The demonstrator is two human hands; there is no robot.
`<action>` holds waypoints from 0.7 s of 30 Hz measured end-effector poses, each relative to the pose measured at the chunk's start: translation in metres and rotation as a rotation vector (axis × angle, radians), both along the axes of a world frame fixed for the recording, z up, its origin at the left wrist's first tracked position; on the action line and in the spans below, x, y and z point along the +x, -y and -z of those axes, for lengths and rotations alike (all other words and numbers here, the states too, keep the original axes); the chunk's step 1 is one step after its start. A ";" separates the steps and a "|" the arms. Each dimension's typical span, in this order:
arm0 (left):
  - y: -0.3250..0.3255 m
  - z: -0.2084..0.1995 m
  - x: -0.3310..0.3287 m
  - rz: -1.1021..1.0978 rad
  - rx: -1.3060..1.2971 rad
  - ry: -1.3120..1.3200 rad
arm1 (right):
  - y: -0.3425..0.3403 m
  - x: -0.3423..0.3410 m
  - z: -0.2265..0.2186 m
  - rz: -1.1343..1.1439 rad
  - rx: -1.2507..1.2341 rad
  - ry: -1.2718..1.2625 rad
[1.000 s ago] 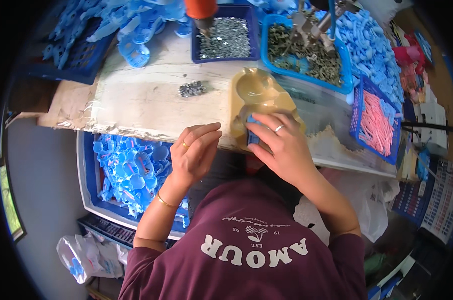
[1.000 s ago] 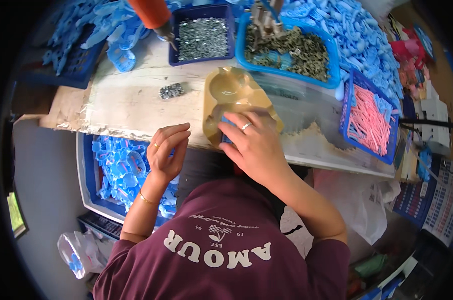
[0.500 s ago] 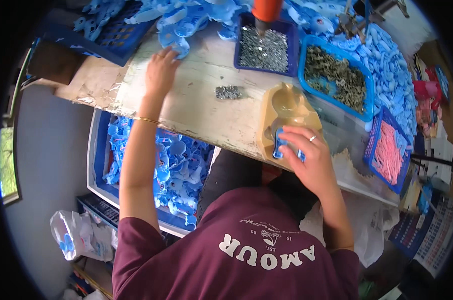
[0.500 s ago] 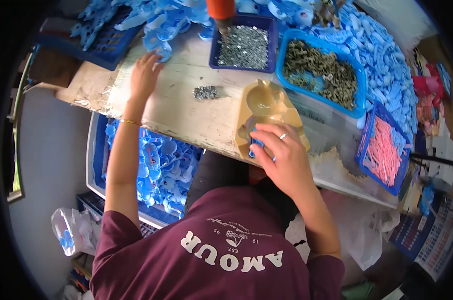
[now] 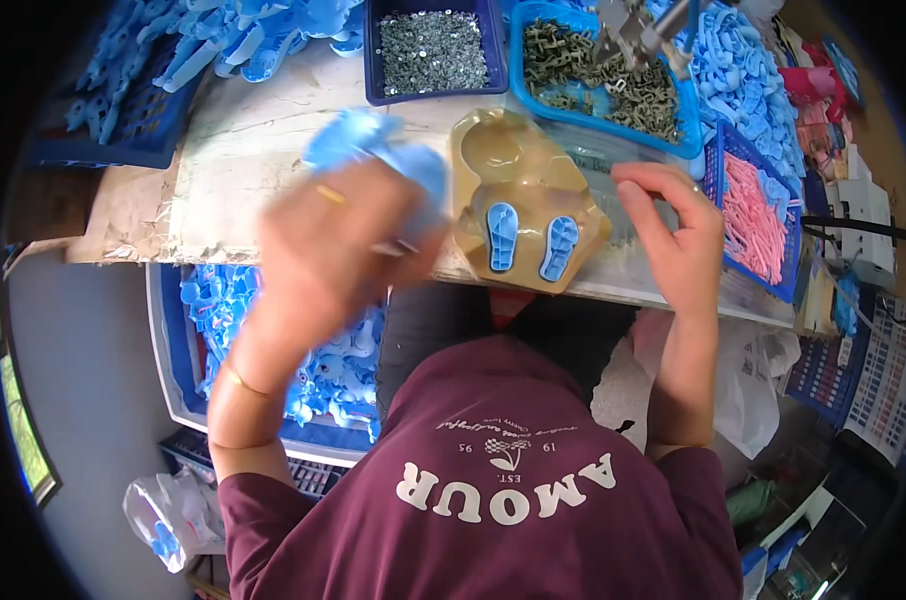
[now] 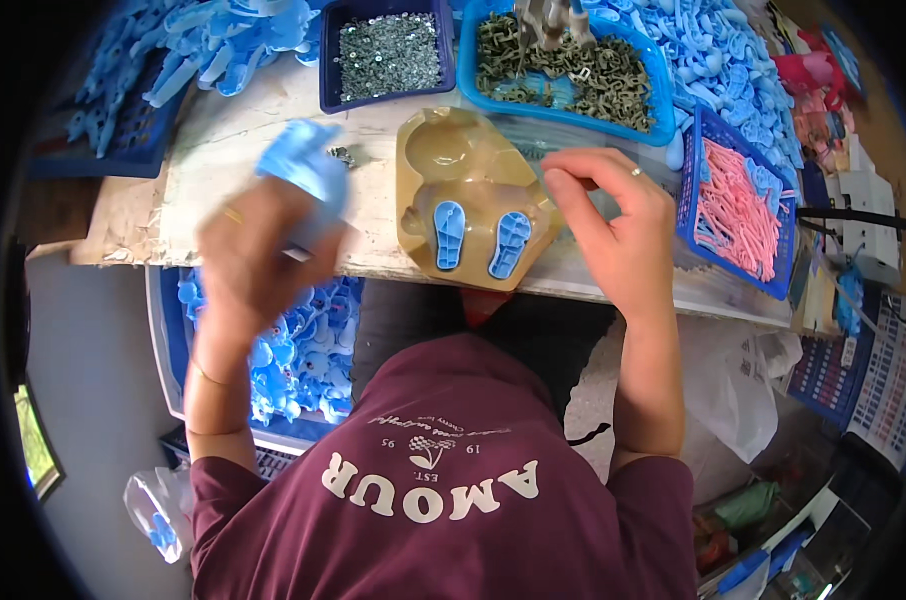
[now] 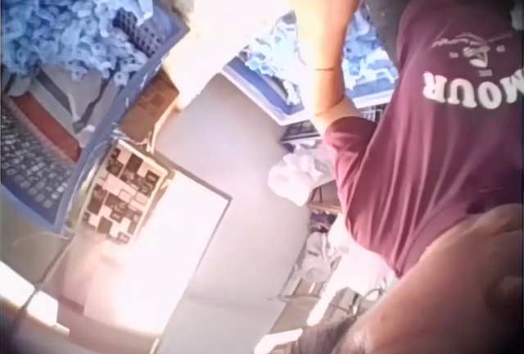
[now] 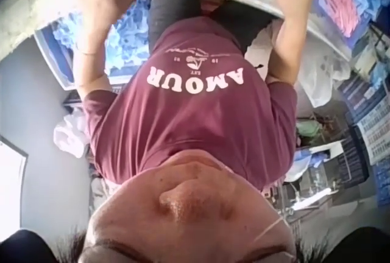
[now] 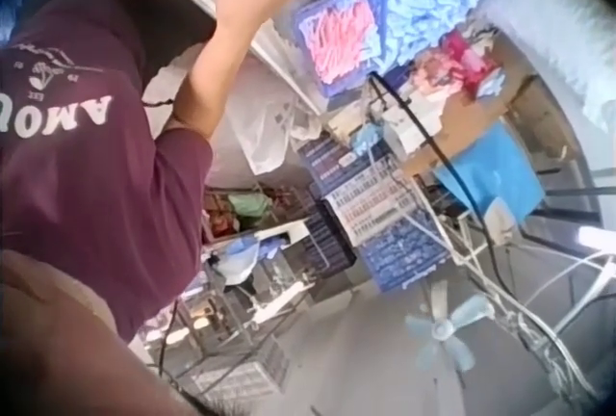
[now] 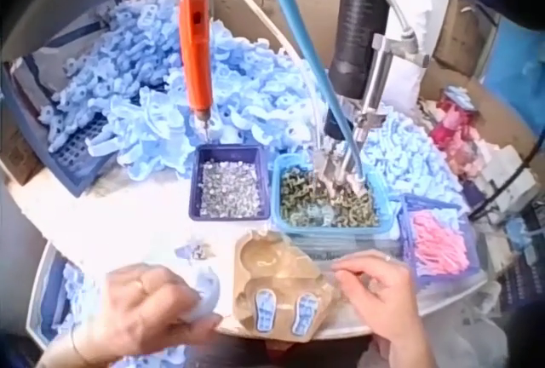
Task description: Assembling small plastic toy components using manual and powered tools at a factory workbench.
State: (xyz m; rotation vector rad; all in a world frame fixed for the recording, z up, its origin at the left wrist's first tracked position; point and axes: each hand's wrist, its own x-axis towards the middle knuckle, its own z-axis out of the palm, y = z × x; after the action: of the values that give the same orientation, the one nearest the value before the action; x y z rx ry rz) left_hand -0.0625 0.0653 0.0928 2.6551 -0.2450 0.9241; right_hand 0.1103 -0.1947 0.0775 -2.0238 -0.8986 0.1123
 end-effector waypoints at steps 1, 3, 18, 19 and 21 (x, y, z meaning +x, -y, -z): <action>0.018 0.007 0.002 0.063 0.053 -0.024 | 0.003 -0.001 0.002 0.000 0.001 0.002; 0.052 0.017 0.011 0.159 0.084 0.041 | 0.008 -0.003 0.002 0.028 0.010 -0.020; 0.119 0.068 0.051 -0.030 -0.007 -0.252 | 0.029 -0.001 0.012 -0.045 -0.127 -0.067; 0.111 0.063 0.047 -0.023 -0.008 -0.256 | 0.028 -0.003 0.013 -0.038 -0.129 -0.071; 0.093 0.057 0.042 -0.002 -0.152 -0.303 | 0.020 -0.007 0.021 -0.202 -0.209 0.139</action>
State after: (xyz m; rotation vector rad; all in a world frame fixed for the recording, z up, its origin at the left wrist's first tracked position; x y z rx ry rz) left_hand -0.0207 -0.0278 0.0361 2.6063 -0.0964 0.5074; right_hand 0.1031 -0.2149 0.0567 -2.1482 -1.2220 0.1856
